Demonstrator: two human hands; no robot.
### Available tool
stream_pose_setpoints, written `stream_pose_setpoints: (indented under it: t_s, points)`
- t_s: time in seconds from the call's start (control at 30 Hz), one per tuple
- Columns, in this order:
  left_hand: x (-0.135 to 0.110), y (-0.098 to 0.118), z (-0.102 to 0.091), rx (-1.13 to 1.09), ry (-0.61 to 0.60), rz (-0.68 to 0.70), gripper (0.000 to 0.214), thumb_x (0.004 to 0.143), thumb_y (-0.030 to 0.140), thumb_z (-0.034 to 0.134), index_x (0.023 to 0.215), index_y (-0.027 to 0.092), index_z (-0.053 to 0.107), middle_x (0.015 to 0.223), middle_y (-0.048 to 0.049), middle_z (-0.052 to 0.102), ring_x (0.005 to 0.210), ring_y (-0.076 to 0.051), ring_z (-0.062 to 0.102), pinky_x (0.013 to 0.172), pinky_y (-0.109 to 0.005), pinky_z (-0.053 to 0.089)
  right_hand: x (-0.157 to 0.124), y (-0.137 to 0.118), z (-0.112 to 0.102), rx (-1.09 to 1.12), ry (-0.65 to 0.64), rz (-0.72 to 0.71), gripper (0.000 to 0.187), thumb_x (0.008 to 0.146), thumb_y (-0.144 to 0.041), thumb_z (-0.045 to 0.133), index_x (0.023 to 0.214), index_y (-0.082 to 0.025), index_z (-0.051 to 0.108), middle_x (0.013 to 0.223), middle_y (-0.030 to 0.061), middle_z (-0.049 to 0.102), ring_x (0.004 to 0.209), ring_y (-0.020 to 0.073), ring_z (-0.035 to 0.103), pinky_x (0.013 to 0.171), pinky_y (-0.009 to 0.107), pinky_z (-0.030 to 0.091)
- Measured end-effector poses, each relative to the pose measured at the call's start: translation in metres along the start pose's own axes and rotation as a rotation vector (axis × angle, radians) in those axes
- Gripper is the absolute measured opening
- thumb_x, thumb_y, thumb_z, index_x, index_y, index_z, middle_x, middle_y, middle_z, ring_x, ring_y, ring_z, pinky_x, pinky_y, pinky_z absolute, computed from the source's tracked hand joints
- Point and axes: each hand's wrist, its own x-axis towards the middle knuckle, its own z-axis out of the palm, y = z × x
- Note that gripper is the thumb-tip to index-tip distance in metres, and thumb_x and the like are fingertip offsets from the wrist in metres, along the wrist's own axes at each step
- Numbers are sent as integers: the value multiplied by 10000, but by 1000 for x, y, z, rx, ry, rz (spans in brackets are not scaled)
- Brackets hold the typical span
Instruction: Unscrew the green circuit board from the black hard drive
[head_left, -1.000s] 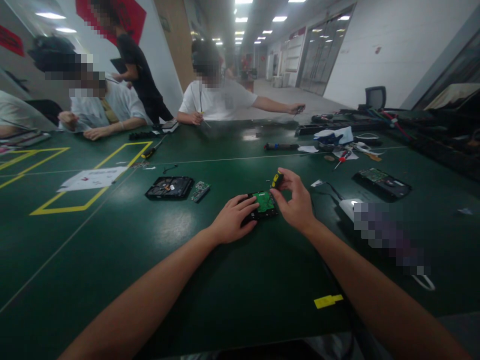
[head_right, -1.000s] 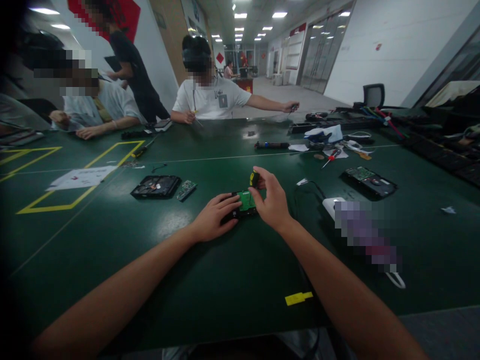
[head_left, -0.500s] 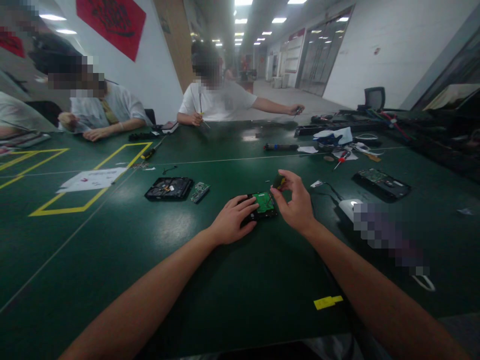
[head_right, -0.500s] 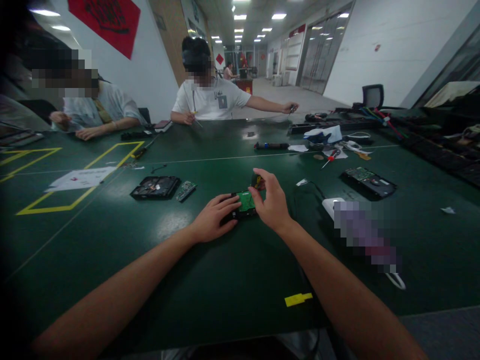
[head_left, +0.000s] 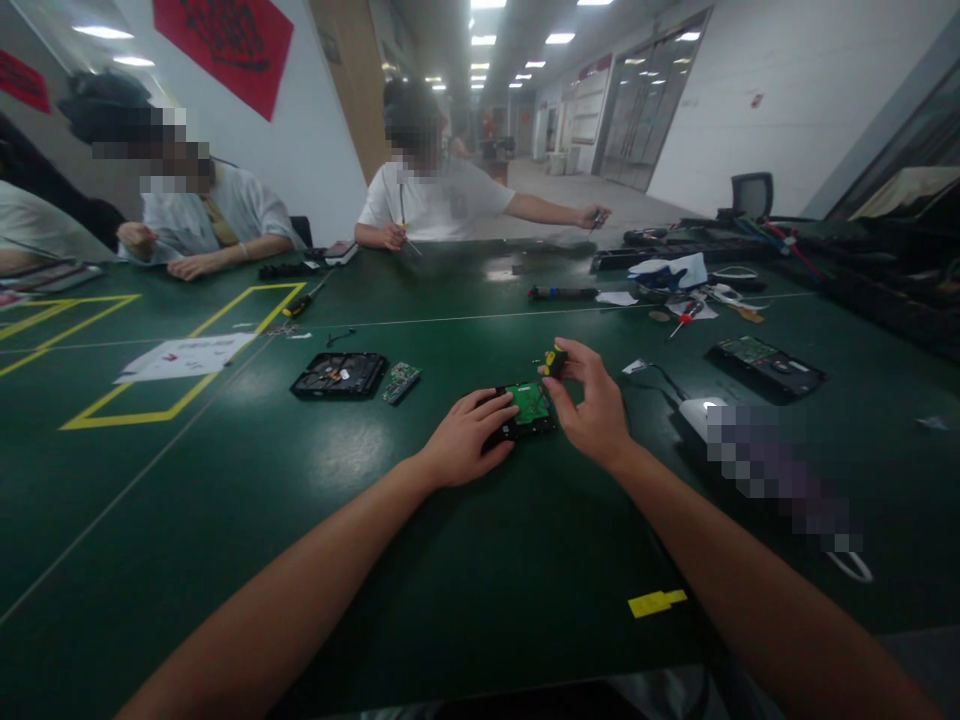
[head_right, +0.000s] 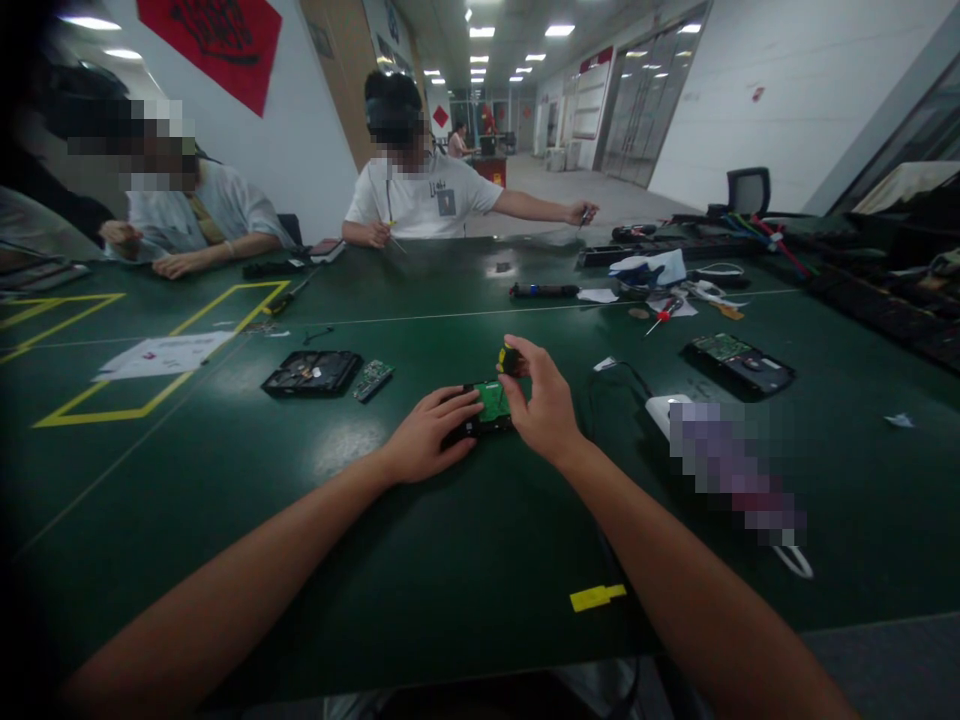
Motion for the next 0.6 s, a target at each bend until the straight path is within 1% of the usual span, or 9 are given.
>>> stream_pose_setpoints:
  t_s: [0.07,0.13,0.23,0.3,0.37,0.5,0.6]
  points:
    - [0,0,-1,-3,-1,-3,601,973,389,663,1541,239,535,1612,-106,528,1521,-377,405,1228,-633,396,-1,-1,1,45,-29,5,576,1017,-232,609,1550,-351,428,1390,93,648,1082,264,740,1004,520,625]
    - [0,0,-1,-12,-1,-5,599,974,389,662,1541,243,535,1602,-110,538,1522,-376,405,1225,-638,397,-1,-2,1,49,-35,5,595,1011,-241,622,1558,-351,414,1407,97,638,1103,269,733,1009,522,626]
    - [0,0,-1,-16,-2,-3,600,976,388,661,1544,249,530,1607,-107,532,1525,-376,403,1222,-646,397,0,0,0,-33,2,-5,603,972,-285,697,1524,-353,463,1365,96,636,1058,279,713,954,534,645]
    - [0,0,-1,-12,-3,-6,613,971,387,667,1550,245,523,1609,-108,530,1526,-375,402,1224,-643,396,0,2,-1,-76,22,-9,570,969,-287,698,1497,-351,494,1330,93,640,1014,276,704,930,539,647]
    - [0,1,-1,-14,-5,-8,615,968,383,672,1548,241,524,1604,-110,536,1525,-373,404,1226,-637,395,0,3,-1,-64,22,1,552,986,-267,664,1502,-347,485,1342,96,639,1009,272,709,936,537,642]
    - [0,2,-2,-24,1,-7,595,969,372,669,1537,254,537,1608,-109,531,1521,-376,411,1223,-644,396,-1,2,1,23,-11,23,567,1016,-241,604,1542,-338,417,1377,105,640,1060,266,726,983,528,629]
    - [0,2,-2,-24,1,-6,602,966,374,673,1541,257,537,1598,-107,542,1518,-378,415,1224,-640,398,-1,2,1,-6,17,4,571,988,-278,668,1511,-335,449,1369,103,631,1062,273,712,954,520,641]
